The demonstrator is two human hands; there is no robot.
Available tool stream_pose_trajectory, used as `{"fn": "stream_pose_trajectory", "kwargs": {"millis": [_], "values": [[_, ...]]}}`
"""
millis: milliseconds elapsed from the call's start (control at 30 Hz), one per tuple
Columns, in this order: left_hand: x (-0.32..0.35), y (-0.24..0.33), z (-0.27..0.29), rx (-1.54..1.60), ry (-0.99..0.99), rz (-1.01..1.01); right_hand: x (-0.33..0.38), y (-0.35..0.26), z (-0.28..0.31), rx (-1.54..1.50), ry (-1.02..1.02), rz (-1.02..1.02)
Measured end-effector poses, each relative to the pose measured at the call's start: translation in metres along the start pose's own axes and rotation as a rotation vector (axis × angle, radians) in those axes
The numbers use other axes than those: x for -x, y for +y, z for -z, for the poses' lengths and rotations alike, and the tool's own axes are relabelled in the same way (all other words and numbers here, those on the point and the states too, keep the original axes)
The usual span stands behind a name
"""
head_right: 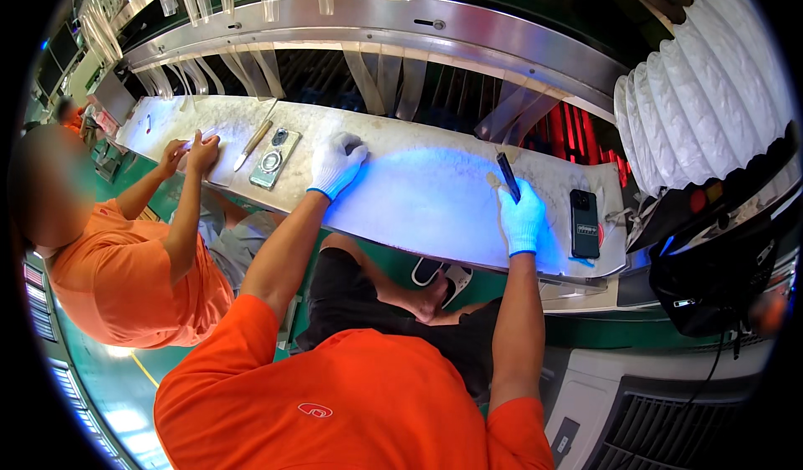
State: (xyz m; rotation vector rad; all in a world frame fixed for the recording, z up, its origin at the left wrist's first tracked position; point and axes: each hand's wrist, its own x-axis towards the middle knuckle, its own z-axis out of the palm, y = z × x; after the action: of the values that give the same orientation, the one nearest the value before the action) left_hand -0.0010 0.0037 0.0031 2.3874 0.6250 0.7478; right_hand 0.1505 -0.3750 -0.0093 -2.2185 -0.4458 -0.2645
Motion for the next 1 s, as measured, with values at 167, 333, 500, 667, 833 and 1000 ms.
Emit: {"fn": "stream_pose_trajectory", "kwargs": {"millis": [167, 333, 500, 667, 833, 1000], "values": [[-0.001, -0.004, -0.002, 0.002, -0.002, -0.001, 0.0, -0.004, 0.001, -0.01, -0.023, -0.063], [-0.002, -0.003, -0.001, -0.007, 0.001, -0.018, 0.0, -0.005, 0.003, 0.004, -0.011, -0.026], [-0.001, 0.0, -0.001, 0.011, -0.007, 0.035, -0.001, 0.001, 0.0, -0.003, -0.014, -0.01], [-0.001, 0.0, -0.001, 0.018, -0.018, 0.008, -0.002, 0.002, 0.0, 0.009, -0.009, -0.038], [-0.001, 0.001, 0.002, 0.017, 0.005, -0.007, -0.002, -0.005, 0.003, 0.033, -0.032, -0.056], [-0.001, 0.003, 0.002, 0.063, -0.006, 0.053, -0.002, -0.009, 0.004, 0.018, -0.046, -0.08]]}}
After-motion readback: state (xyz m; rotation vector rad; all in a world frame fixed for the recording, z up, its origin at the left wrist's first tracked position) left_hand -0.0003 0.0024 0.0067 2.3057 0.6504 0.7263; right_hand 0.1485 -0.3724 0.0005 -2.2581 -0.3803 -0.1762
